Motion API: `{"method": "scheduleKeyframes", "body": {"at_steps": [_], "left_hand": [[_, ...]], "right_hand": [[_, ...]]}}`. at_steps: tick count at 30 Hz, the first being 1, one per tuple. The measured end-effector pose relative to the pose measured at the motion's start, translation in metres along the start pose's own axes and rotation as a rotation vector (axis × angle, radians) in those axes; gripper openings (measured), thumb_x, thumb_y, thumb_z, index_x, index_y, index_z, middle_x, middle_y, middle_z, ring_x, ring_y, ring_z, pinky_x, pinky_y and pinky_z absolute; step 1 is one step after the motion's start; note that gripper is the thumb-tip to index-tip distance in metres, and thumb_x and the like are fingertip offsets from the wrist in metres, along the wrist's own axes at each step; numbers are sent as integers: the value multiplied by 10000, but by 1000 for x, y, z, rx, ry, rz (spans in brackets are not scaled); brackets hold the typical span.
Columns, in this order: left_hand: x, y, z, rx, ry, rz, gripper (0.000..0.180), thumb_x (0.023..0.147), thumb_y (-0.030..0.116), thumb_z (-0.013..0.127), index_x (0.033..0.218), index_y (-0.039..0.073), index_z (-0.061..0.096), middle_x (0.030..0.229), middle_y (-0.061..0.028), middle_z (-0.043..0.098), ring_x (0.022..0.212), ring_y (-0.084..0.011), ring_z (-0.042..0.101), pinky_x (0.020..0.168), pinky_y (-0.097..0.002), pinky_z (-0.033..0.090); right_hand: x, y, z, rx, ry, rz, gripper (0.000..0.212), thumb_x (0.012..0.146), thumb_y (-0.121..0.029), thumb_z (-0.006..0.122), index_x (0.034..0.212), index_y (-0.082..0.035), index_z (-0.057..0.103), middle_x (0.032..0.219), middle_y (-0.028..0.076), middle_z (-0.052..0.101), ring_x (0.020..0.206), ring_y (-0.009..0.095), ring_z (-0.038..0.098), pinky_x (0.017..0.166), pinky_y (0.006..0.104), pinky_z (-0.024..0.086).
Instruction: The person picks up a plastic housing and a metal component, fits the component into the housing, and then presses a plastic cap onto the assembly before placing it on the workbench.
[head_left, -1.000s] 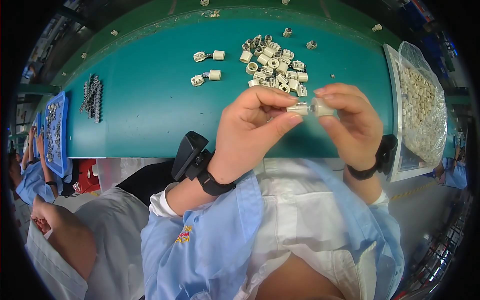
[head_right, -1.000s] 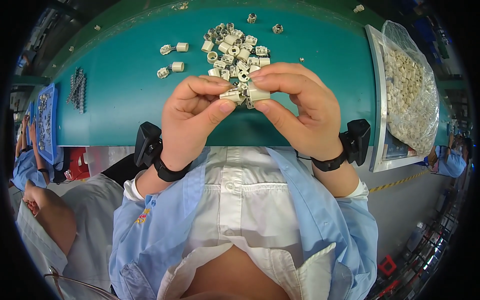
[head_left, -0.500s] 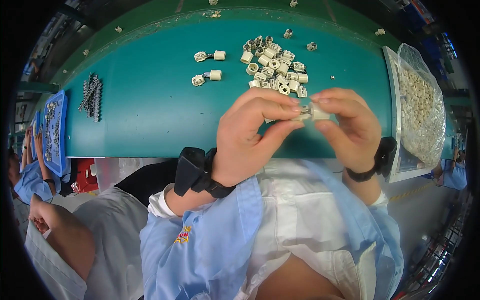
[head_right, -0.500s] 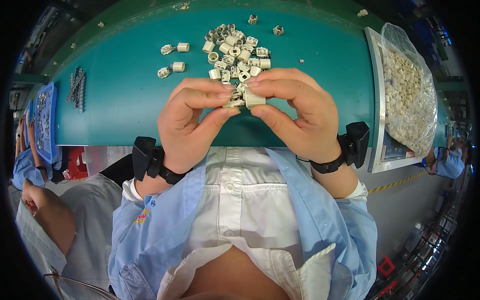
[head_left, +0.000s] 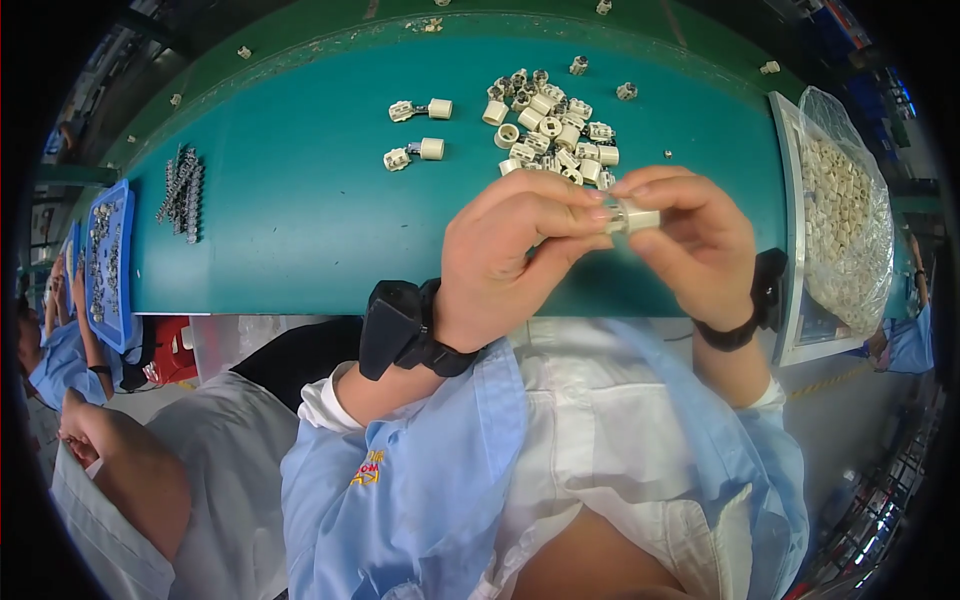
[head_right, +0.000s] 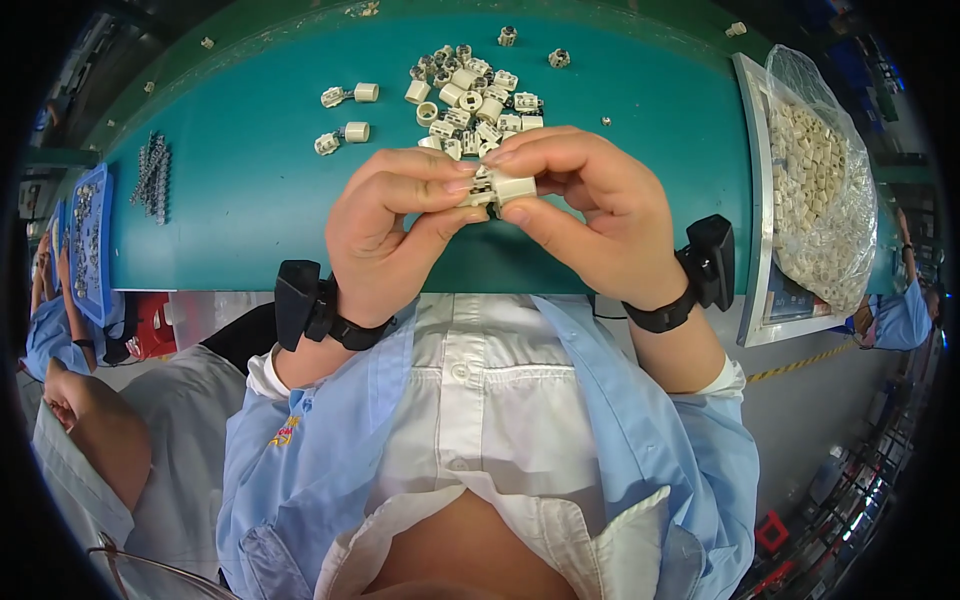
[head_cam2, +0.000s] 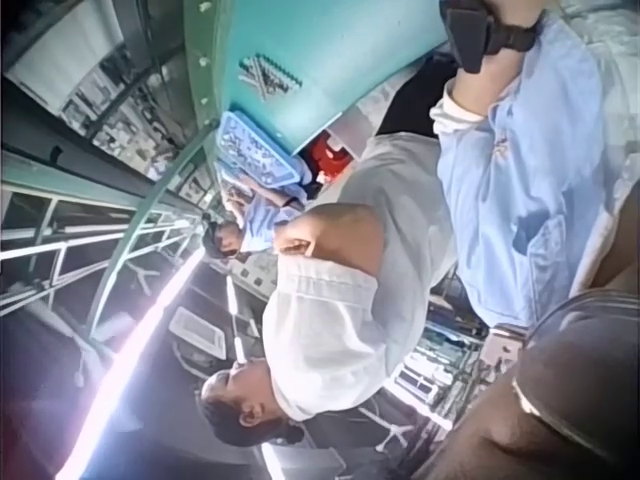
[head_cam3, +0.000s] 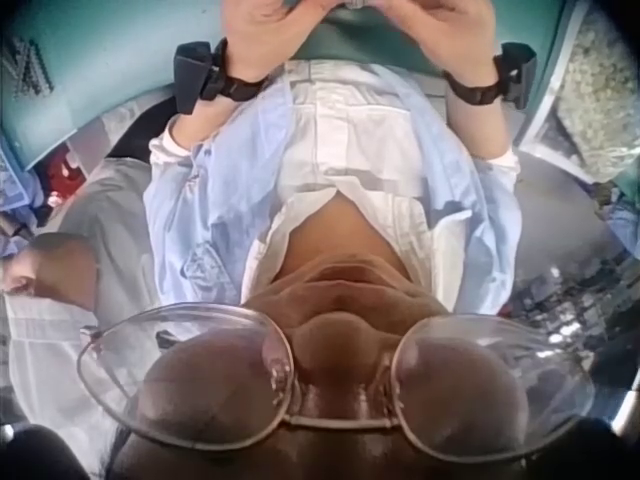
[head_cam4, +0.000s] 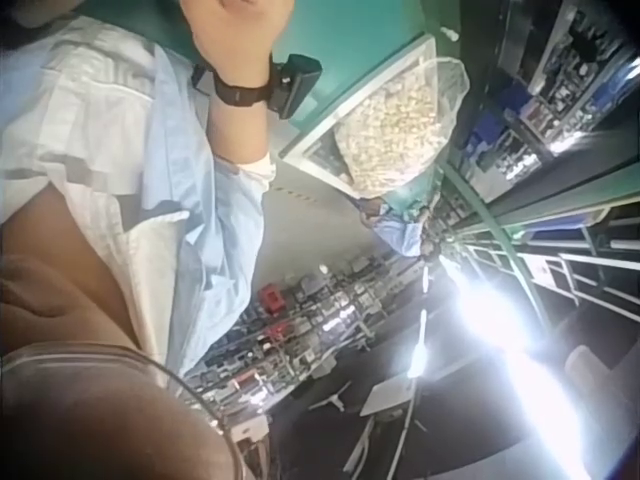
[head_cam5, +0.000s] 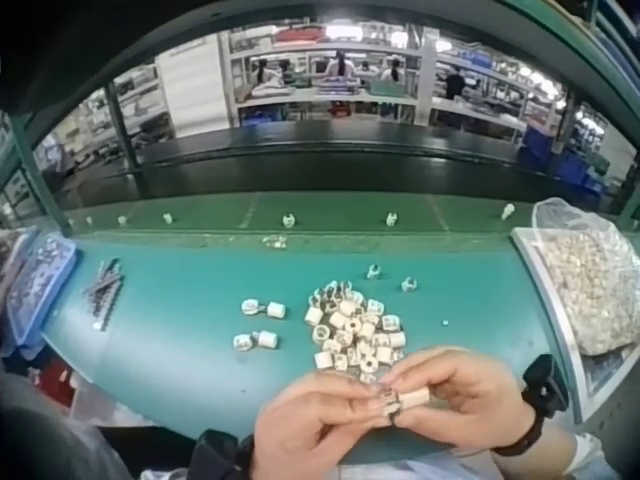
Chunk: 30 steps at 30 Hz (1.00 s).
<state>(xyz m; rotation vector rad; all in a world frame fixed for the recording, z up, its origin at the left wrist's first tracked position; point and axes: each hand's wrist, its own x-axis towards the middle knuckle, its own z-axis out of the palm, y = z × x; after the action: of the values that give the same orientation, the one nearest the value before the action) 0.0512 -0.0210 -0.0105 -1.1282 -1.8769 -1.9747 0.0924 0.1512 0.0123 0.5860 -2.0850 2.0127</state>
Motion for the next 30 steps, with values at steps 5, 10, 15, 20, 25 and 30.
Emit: {"method": "scheduleKeyframes", "body": {"at_steps": [5,10,15,20,25,30], "left_hand": [[4,-5,-3,80,-78,-5,231,662,-61,666,852,31,570,940,-85,522,840,-177,535,702,-259,455],[18,-12,5,82,75,-18,230,666,5,673,869,46,574,924,-86,539,808,-207,529,678,-280,441],[21,-6,-8,173,154,-73,217,695,-1,641,892,37,559,917,-97,539,824,-218,522,716,-293,426],[18,2,-2,116,235,-198,164,720,-17,603,871,28,560,885,-99,548,811,-211,529,710,-275,420],[17,3,-2,140,204,-261,139,732,-30,584,858,25,560,852,-94,555,780,-201,539,692,-265,425],[19,7,-3,99,178,-272,134,738,-40,579,855,22,559,849,-93,556,750,-187,546,658,-257,434]], "right_hand": [[10,-3,-6,31,-89,91,240,731,56,577,959,14,515,999,126,526,930,177,510,799,286,417],[28,-2,-17,-84,-102,117,233,734,41,580,954,9,510,952,106,538,917,163,512,805,282,409],[103,19,-121,-680,118,41,246,755,-32,588,985,10,511,888,60,557,813,110,541,723,217,431],[151,46,-244,-1143,79,370,315,698,-102,608,992,-27,522,771,34,570,729,110,547,684,235,438],[170,77,-268,-1353,-124,509,336,678,-104,623,991,-28,528,813,69,582,760,175,566,699,278,443],[169,74,-269,-1394,-166,472,345,681,-107,637,1001,-31,534,905,105,592,846,243,574,740,321,450]]}}
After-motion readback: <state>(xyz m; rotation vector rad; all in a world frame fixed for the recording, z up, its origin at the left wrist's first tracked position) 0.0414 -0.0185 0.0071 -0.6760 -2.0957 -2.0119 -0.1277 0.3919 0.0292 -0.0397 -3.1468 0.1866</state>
